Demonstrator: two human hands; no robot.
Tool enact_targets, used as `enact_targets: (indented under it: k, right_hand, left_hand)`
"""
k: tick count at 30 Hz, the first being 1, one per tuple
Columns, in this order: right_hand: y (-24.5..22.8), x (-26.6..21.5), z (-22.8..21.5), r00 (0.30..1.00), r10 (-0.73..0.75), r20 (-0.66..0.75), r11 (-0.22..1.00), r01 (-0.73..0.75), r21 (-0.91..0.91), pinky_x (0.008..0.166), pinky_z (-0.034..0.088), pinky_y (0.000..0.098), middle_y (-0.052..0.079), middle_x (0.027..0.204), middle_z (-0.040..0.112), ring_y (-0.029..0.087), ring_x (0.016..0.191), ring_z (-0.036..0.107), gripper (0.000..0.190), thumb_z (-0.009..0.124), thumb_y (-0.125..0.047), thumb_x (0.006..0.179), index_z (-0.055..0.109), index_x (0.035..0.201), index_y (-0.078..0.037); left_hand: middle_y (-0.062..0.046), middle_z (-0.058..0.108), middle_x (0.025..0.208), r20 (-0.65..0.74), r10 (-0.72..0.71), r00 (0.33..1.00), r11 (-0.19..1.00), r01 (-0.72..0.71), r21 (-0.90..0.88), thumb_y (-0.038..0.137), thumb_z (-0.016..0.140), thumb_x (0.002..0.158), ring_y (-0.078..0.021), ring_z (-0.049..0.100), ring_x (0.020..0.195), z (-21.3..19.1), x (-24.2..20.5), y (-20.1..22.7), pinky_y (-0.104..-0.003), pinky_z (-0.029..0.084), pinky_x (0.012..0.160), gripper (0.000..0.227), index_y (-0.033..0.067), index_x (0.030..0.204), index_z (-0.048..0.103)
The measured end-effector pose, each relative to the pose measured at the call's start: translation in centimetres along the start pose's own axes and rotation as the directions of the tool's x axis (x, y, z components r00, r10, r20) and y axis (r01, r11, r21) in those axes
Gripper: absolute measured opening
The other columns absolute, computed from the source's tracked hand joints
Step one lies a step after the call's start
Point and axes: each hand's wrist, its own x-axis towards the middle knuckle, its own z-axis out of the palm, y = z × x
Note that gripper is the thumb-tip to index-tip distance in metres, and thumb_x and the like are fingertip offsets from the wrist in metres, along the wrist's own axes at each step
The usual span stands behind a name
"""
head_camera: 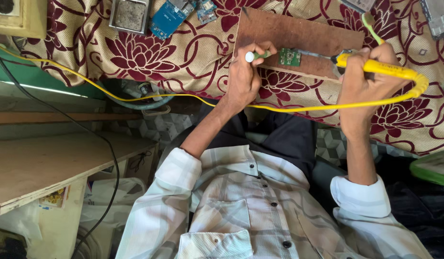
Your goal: The person solders a small green circuit board using a yellow soldering iron and a green-handled tool to hold the board steady. They repeatedly apply solder to various points on the board while seated at a cluttered workbench.
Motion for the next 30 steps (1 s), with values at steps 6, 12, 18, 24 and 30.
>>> enact_targets:
  k: [6,12,18,24,30]
  right_hand:
    - [3.0,-2.3,-1.8,0.973,0.184,-0.14,0.952,-0.142,0.27,0.054,0.053,0.0279,0.015,0.083,0.063,0.016,0.054,0.058,0.014,0.053,0.001,0.117,0.049,0.103,0.004]
    - [5.1,-4.4,-6.5,0.893,0.11,-0.436,0.97,-0.001,0.243,0.046,0.042,0.0284,0.017,0.074,0.06,0.017,0.047,0.049,0.023,0.05,-0.006,0.121,0.047,0.099,0.003]
    - [6.2,-5.6,-11.0,0.881,0.142,-0.451,0.967,-0.025,0.255,0.043,0.042,0.0278,0.02,0.077,0.062,0.016,0.048,0.05,0.023,0.047,-0.004,0.123,0.047,0.101,0.002]
    - [8.3,-5.0,-11.1,0.902,0.145,-0.408,0.989,-0.131,0.061,0.055,0.05,0.0299,0.019,0.075,0.065,0.017,0.051,0.057,0.027,0.049,-0.004,0.122,0.051,0.098,0.007]
    - [8.8,-4.6,-9.4,0.922,0.077,-0.38,0.997,-0.064,0.045,0.049,0.045,0.028,0.014,0.063,0.055,0.017,0.047,0.055,0.027,0.052,-0.007,0.123,0.05,0.1,0.006]
  left_hand:
    - [-0.021,0.069,0.12,0.023,-0.06,0.998,0.997,0.061,-0.04,-0.027,0.036,0.082,-0.0298,0.073,0.107,0.0,-0.2,0.2,-0.034,0.059,0.098,0.051,0.0014,0.125,0.037]
    - [-0.021,0.069,0.119,-0.008,-0.064,0.998,0.995,0.063,-0.076,-0.026,0.034,0.091,-0.0305,0.074,0.11,0.1,-0.2,0.9,-0.033,0.057,0.097,0.044,0.0028,0.124,0.037]
    - [-0.02,0.071,0.117,-0.061,-0.046,0.997,0.999,0.046,-0.002,-0.022,0.035,0.097,-0.03,0.075,0.11,0.5,0.2,0.9,-0.033,0.057,0.099,0.036,0.0037,0.122,0.036]
    - [-0.022,0.07,0.117,-0.052,-0.053,0.997,0.998,0.054,0.02,-0.023,0.034,0.096,-0.0308,0.075,0.108,0.5,0.1,0.8,-0.033,0.057,0.096,0.037,0.0028,0.122,0.036]
    - [-0.024,0.068,0.119,-0.011,-0.049,0.999,0.999,0.049,-0.01,-0.024,0.033,0.091,-0.0331,0.074,0.111,0.2,-0.1,0.9,-0.033,0.057,0.097,0.041,0.0019,0.123,0.035]
